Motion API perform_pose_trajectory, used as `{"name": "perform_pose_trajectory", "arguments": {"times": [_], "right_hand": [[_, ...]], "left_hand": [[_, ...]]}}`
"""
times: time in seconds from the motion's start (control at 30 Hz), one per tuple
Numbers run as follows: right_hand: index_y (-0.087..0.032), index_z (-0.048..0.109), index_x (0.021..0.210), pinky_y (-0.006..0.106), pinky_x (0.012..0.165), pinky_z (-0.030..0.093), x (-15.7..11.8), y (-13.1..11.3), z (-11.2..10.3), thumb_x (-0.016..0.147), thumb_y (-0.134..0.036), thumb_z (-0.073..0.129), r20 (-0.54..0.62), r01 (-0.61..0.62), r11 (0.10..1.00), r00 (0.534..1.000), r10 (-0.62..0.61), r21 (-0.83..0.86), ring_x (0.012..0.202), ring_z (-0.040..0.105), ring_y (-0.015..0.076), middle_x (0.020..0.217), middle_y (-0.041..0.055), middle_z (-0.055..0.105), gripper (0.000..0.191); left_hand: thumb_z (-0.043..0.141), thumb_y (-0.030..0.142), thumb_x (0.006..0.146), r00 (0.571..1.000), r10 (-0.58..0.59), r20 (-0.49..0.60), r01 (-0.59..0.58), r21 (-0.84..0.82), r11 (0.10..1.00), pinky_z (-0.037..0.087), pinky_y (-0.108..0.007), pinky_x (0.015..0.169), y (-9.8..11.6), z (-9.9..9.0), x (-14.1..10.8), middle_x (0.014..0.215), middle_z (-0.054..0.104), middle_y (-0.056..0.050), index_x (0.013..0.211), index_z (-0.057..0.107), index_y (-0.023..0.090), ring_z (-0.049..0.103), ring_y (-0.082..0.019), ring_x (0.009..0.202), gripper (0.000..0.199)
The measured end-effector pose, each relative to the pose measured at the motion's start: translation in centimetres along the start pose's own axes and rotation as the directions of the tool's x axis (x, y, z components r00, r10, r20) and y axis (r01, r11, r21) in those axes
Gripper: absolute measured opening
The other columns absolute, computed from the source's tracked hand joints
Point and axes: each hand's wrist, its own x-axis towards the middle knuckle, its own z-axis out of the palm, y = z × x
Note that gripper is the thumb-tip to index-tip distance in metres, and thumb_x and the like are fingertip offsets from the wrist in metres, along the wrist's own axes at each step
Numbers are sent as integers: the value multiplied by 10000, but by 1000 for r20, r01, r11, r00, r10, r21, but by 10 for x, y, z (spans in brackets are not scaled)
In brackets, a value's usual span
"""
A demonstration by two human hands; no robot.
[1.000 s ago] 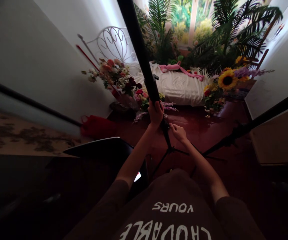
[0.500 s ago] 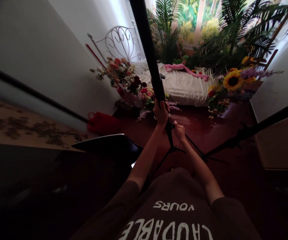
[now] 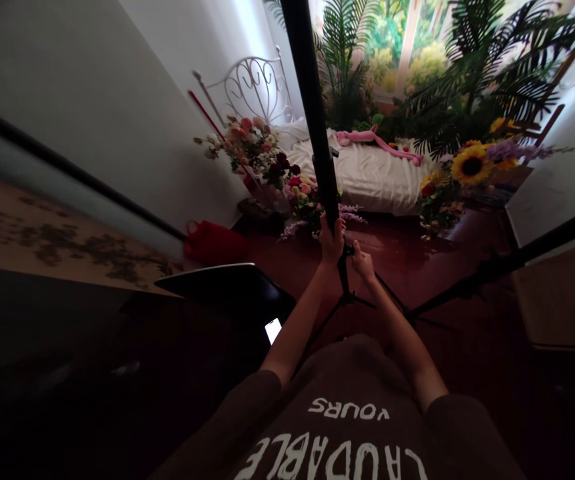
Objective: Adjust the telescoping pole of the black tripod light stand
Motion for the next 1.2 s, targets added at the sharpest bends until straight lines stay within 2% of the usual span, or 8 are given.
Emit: {"name": "perform_pose_trajectory", "arguments": {"times": [0.1,0.23,0.43,0.63,0.8,0.9,1.03,1.2], "right_hand": [[-237,434,561,243,455,355,-9,15,-20,919,-734,206,82,-137,985,988,129,104,417,394,96,449,-17,412,653],[-255,440,586,257,414,305,-32,54,-71,838,-688,467,-33,-253,951,964,263,177,414,373,98,467,-10,459,501],[-269,390,601,253,368,288,-88,118,-160,630,-754,562,-264,-290,901,886,380,324,362,313,92,442,-57,407,515],[-262,514,631,281,362,336,-141,157,-211,471,-662,756,-447,-174,831,775,446,528,401,399,115,514,-16,495,495],[-308,501,605,333,364,283,-148,138,-231,495,-789,723,-492,-98,820,758,429,564,404,360,151,510,12,464,541],[-292,486,637,314,374,263,-138,112,-253,600,-881,571,-501,-47,832,779,377,553,396,354,138,493,-6,423,596],[-245,502,677,261,378,278,-124,84,-278,671,-892,478,-518,-45,853,778,356,520,385,372,102,494,-31,453,648],[-201,590,724,203,397,280,-121,77,-283,543,-739,739,-602,-23,869,713,361,494,414,424,70,534,-55,536,586]], "left_hand": [[408,496,989,999,-31,-19,32,54,998,483,-347,977,1,-2,-20,1137,665,-105,1267,513,197,647,-177,1068,421],[415,403,991,998,-45,-31,49,146,988,332,-400,1197,8,-10,-54,1477,480,-145,1436,404,207,402,-216,1438,486],[444,337,958,997,-59,-42,65,167,984,280,-431,1235,14,-10,-84,1566,358,-155,1513,290,195,332,-239,1480,593],[477,313,934,994,-84,-66,94,174,980,254,-531,1229,19,27,-133,1527,298,-189,1416,379,199,281,-313,1478,506],[471,353,958,976,-10,219,22,-54,998,324,-566,1159,33,80,-155,1353,426,-189,1263,446,234,427,-316,1333,328],[427,421,978,877,133,462,-19,-242,970,413,-523,1089,45,123,-152,1239,521,-166,1196,470,215,518,-277,1231,304],[493,510,937,662,310,682,-78,-349,934,411,-477,1115,60,187,-159,1265,538,-182,1223,459,167,525,-275,1264,448],[544,486,920,500,222,837,31,-274,961,454,-472,1055,63,240,-184,1274,561,-239,1317,379,108,575,-300,1226,573]]}}
